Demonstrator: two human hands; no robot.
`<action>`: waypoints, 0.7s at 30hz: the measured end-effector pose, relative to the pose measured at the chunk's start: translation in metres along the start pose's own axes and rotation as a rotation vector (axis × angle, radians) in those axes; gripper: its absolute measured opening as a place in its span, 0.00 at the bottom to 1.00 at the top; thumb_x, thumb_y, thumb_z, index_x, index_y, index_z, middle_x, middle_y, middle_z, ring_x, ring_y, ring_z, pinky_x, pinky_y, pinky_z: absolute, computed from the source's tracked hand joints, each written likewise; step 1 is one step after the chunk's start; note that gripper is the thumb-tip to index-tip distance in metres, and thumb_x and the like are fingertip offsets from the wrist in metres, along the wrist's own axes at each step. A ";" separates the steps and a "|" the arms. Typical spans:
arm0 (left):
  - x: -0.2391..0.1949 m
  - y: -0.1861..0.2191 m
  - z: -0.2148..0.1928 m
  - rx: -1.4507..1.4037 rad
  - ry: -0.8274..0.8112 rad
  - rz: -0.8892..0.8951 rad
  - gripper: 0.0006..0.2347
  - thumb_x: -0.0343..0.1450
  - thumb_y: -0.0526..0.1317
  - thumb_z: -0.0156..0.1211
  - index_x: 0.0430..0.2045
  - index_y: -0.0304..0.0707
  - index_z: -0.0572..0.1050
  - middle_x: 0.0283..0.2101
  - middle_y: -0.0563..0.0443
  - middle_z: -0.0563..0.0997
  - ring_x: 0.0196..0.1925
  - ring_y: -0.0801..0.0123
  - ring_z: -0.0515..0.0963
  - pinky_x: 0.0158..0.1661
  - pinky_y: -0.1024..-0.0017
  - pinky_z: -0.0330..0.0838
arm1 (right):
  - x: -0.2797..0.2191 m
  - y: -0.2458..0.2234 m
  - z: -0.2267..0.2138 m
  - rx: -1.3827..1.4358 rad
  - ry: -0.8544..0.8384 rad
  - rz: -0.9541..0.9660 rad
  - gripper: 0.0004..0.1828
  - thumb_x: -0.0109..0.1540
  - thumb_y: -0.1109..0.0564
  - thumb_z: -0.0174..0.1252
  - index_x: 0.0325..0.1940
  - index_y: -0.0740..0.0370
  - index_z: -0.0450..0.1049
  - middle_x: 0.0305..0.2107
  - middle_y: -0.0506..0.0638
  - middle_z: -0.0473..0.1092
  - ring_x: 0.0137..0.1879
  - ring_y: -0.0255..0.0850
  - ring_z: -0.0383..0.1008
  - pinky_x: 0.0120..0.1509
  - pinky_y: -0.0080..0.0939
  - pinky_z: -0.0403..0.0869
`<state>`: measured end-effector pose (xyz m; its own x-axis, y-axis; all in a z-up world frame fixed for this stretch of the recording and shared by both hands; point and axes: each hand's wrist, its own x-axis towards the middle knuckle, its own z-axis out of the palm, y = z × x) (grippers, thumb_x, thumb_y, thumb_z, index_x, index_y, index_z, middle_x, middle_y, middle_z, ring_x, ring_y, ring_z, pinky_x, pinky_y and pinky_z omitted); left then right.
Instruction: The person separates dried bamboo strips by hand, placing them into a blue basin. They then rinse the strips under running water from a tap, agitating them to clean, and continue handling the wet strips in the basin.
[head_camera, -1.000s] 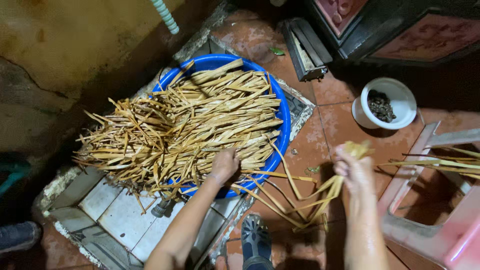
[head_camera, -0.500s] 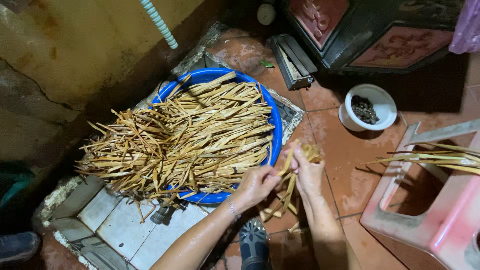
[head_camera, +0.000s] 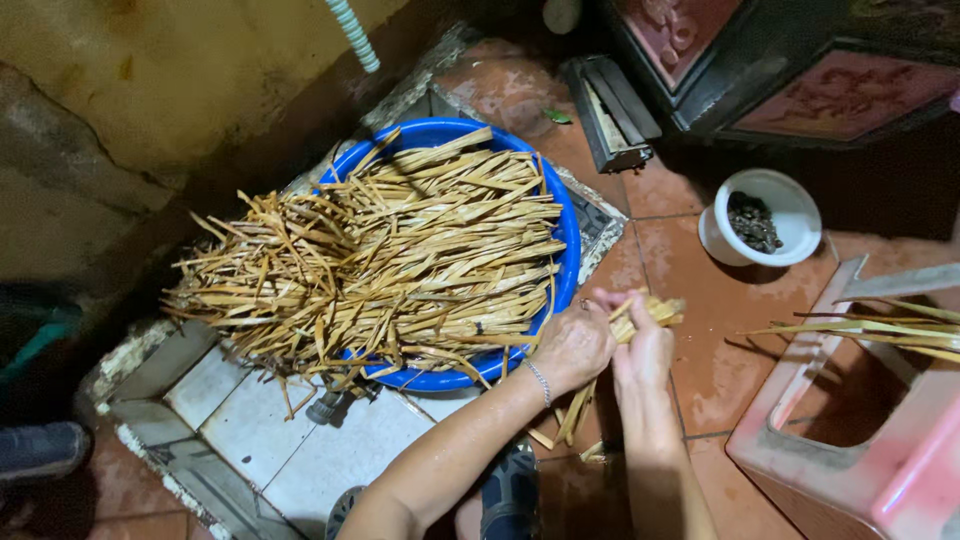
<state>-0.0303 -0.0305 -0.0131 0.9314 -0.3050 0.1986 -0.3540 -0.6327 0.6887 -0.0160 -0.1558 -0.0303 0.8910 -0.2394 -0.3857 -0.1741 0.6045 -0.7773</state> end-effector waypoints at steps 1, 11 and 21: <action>-0.003 -0.001 0.003 0.054 -0.086 -0.052 0.11 0.75 0.37 0.49 0.34 0.25 0.75 0.30 0.33 0.81 0.35 0.43 0.82 0.38 0.49 0.76 | 0.012 0.009 -0.014 0.012 0.039 0.017 0.11 0.69 0.56 0.48 0.48 0.65 0.72 0.35 0.57 0.74 0.44 0.49 0.78 0.52 0.52 0.78; -0.094 -0.017 -0.002 0.013 -0.069 0.176 0.08 0.69 0.38 0.58 0.24 0.32 0.72 0.22 0.35 0.76 0.29 0.44 0.78 0.35 0.50 0.72 | 0.148 -0.010 -0.176 0.168 0.253 -0.028 0.10 0.70 0.57 0.48 0.33 0.53 0.65 0.22 0.42 0.59 0.22 0.32 0.51 0.26 0.33 0.53; -0.149 -0.101 -0.053 0.288 -0.434 0.261 0.08 0.69 0.40 0.54 0.22 0.36 0.73 0.28 0.39 0.78 0.34 0.48 0.78 0.39 0.51 0.71 | 0.136 -0.090 -0.225 0.001 0.351 -0.222 0.07 0.71 0.58 0.51 0.37 0.54 0.67 0.23 0.41 0.60 0.24 0.31 0.54 0.27 0.31 0.56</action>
<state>-0.1285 0.1165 -0.0758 0.7121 -0.7020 -0.0098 -0.6323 -0.6473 0.4258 0.0262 -0.4134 -0.1248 0.7099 -0.6083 -0.3549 0.0066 0.5097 -0.8603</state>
